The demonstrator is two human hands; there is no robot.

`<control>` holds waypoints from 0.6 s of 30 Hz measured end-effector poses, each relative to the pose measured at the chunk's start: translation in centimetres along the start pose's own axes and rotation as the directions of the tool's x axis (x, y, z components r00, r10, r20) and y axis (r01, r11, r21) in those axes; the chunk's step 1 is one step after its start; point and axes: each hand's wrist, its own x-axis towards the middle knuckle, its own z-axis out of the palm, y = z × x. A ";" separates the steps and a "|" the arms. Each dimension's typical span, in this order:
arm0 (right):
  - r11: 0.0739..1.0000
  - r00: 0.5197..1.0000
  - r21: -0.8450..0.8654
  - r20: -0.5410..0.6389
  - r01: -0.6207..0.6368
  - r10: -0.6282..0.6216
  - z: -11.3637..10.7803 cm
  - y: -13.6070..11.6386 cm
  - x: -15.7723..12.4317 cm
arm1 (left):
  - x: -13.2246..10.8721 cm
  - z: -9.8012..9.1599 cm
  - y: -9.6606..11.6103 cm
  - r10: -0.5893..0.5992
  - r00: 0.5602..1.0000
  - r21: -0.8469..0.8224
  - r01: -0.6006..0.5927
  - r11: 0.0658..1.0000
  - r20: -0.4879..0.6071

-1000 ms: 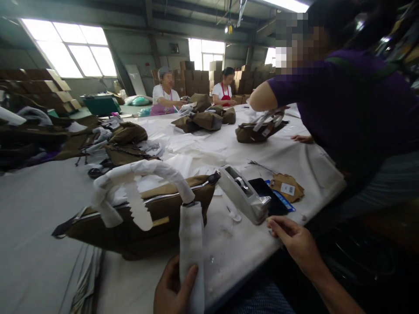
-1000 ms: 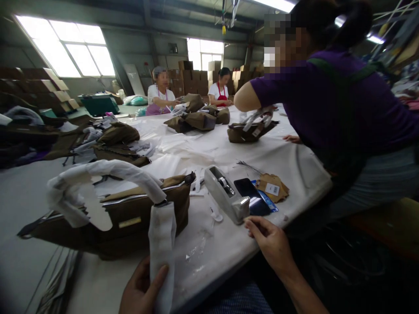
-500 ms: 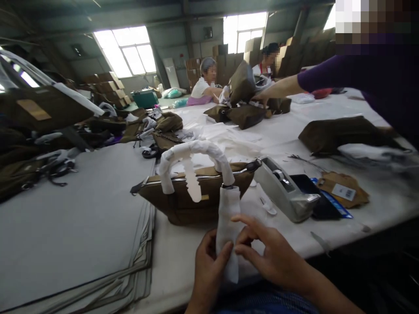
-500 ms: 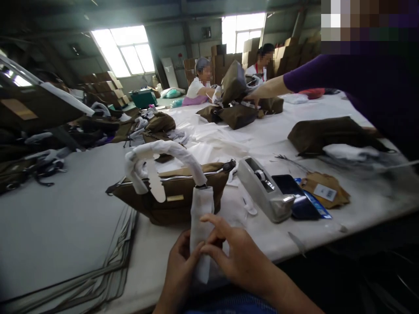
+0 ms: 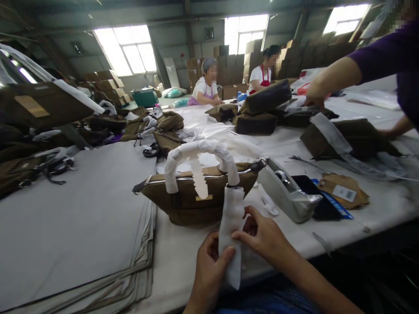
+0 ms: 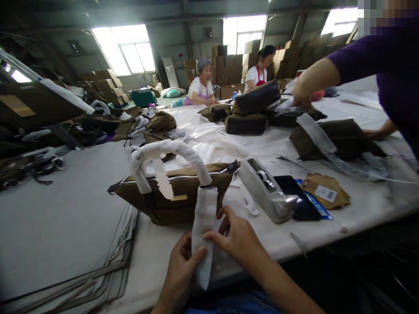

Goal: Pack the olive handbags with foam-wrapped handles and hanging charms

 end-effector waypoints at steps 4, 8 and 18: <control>0.916 0.973 0.379 0.228 -0.129 0.043 0.0 2.6 0.2 | -0.3 0.5 0.3 -0.052 0.999 -0.140 0.052 0.989 0.002; 0.968 0.996 0.235 0.016 -0.092 0.091 -1.3 2.7 -1.9 | -0.1 0.6 0.0 -0.043 0.995 -0.094 0.035 0.995 -0.092; 0.960 0.999 0.277 -0.031 -0.034 0.044 -1.6 0.2 -4.3 | -0.1 1.1 -0.1 -0.006 0.994 -0.019 0.004 1.000 -0.106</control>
